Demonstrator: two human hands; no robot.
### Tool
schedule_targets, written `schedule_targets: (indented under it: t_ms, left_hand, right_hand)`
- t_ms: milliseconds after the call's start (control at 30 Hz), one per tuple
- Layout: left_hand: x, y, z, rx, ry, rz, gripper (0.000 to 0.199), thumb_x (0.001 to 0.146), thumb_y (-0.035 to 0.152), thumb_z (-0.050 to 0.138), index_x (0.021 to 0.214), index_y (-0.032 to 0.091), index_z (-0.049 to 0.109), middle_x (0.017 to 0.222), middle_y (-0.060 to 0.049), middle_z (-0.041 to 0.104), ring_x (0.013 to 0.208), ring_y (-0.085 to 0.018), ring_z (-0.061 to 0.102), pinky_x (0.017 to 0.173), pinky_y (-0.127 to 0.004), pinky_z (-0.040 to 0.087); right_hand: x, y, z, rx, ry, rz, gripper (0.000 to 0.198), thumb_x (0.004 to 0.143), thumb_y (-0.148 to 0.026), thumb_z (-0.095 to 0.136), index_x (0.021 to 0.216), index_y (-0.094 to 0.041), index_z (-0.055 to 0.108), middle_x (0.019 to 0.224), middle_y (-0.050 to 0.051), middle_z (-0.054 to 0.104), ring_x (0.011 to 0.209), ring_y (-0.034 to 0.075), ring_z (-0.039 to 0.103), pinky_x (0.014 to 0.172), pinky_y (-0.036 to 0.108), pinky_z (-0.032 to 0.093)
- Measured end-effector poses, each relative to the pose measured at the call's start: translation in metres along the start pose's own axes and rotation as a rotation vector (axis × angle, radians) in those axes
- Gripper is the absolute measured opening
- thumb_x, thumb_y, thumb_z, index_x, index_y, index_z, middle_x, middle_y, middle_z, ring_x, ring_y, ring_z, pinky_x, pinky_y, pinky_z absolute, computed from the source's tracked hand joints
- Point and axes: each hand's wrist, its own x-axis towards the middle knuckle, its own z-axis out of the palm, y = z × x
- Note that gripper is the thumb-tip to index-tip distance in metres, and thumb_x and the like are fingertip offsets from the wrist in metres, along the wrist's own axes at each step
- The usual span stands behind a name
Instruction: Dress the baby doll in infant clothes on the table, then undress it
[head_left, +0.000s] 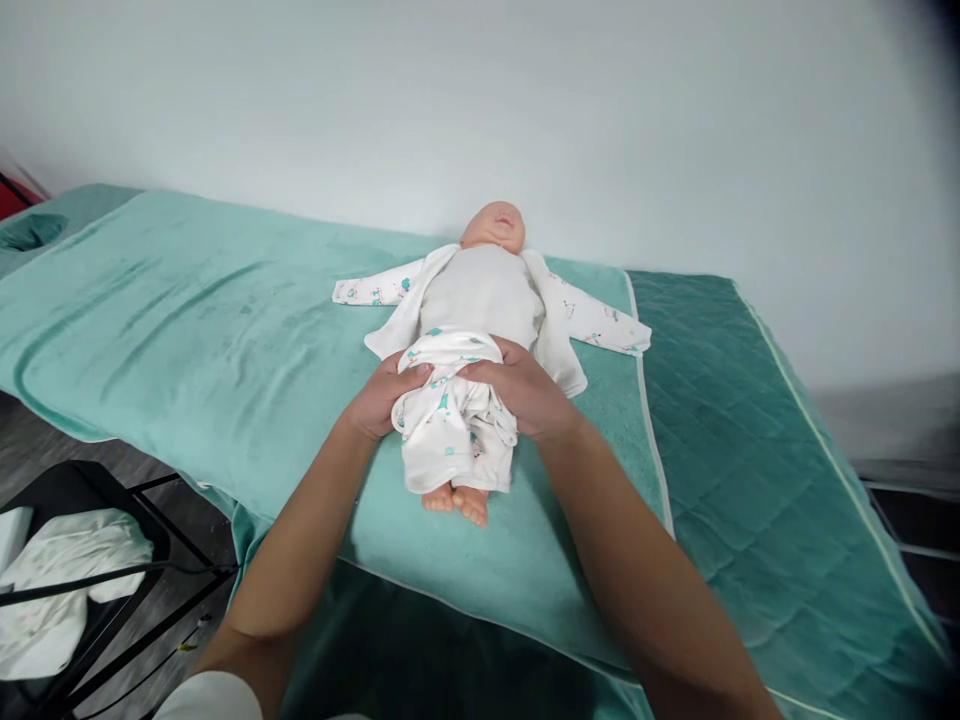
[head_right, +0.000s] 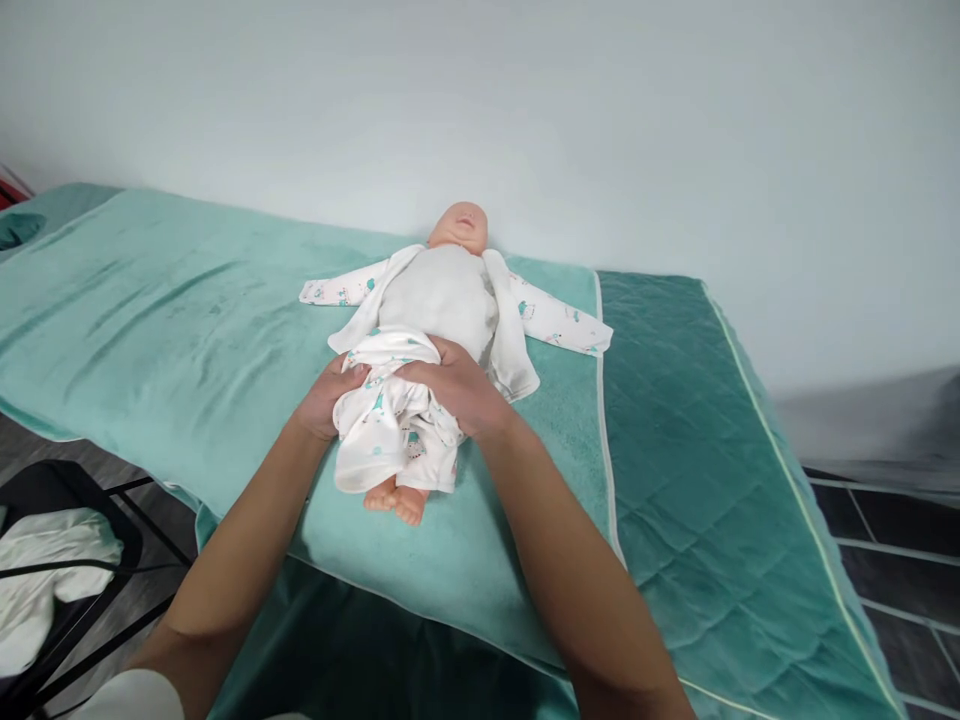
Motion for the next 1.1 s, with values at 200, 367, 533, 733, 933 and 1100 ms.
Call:
schedule_targets:
  t_ms: [200, 367, 533, 733, 933, 1100]
  left_hand:
    - [0.000, 0.001, -0.010, 0.131, -0.177, -0.076, 0.075, 0.040, 0.046, 0.099, 0.102, 0.011, 0.076, 0.089, -0.012, 0.077, 0.084, -0.030, 0.073, 0.070, -0.032, 0.056]
    - [-0.002, 0.004, -0.009, 0.188, -0.168, -0.123, 0.059, 0.042, 0.036, 0.099, 0.091, 0.012, 0.077, 0.082, -0.010, 0.076, 0.079, -0.029, 0.073, 0.070, -0.035, 0.058]
    - [-0.013, 0.000, 0.001, 0.030, 0.019, 0.021, 0.056, 0.055, 0.051, 0.093, 0.094, 0.013, 0.076, 0.084, -0.011, 0.077, 0.085, -0.031, 0.074, 0.075, -0.038, 0.059]
    - [-0.073, -0.010, 0.035, -0.031, 0.180, -0.038, 0.049, 0.071, 0.044, 0.085, 0.109, 0.015, 0.074, 0.094, -0.011, 0.078, 0.087, -0.028, 0.073, 0.076, -0.036, 0.056]
    - [-0.127, -0.005, 0.083, -0.021, 0.368, -0.110, 0.038, 0.078, 0.038, 0.082, 0.109, 0.016, 0.077, 0.099, -0.009, 0.076, 0.082, -0.020, 0.067, 0.074, -0.030, 0.051]
    - [-0.147, -0.008, 0.115, -0.071, 0.489, -0.159, 0.036, 0.077, 0.038, 0.083, 0.109, 0.022, 0.078, 0.105, -0.007, 0.077, 0.096, -0.024, 0.069, 0.086, -0.034, 0.053]
  right_hand:
    - [0.000, 0.004, 0.002, 0.044, 0.062, -0.078, 0.042, 0.071, -0.025, 0.075, 0.113, -0.021, 0.075, 0.099, 0.001, 0.077, 0.092, 0.020, 0.068, 0.079, 0.029, 0.051]
    - [-0.004, 0.000, 0.005, -0.096, 0.036, -0.103, 0.040, 0.078, -0.029, 0.072, 0.117, -0.021, 0.073, 0.103, 0.001, 0.076, 0.092, 0.018, 0.067, 0.078, 0.028, 0.050]
    - [-0.011, -0.015, -0.002, -0.309, -0.225, -0.091, 0.047, 0.077, -0.032, 0.078, 0.121, -0.020, 0.071, 0.109, 0.003, 0.074, 0.098, 0.021, 0.066, 0.080, 0.029, 0.051]
    - [-0.015, -0.025, -0.008, -0.476, -0.417, -0.003, 0.036, 0.080, -0.039, 0.076, 0.110, -0.019, 0.071, 0.098, 0.002, 0.072, 0.088, 0.019, 0.065, 0.073, 0.028, 0.049]
    - [-0.015, -0.025, -0.003, -0.728, -0.415, -0.024, 0.017, 0.075, -0.033, 0.072, 0.084, -0.019, 0.068, 0.083, -0.001, 0.067, 0.079, 0.017, 0.060, 0.068, 0.026, 0.042]
    - [-0.017, -0.024, 0.001, -0.819, -0.450, -0.037, 0.013, 0.073, -0.020, 0.063, 0.084, -0.018, 0.069, 0.085, 0.001, 0.071, 0.082, 0.018, 0.062, 0.070, 0.028, 0.043]
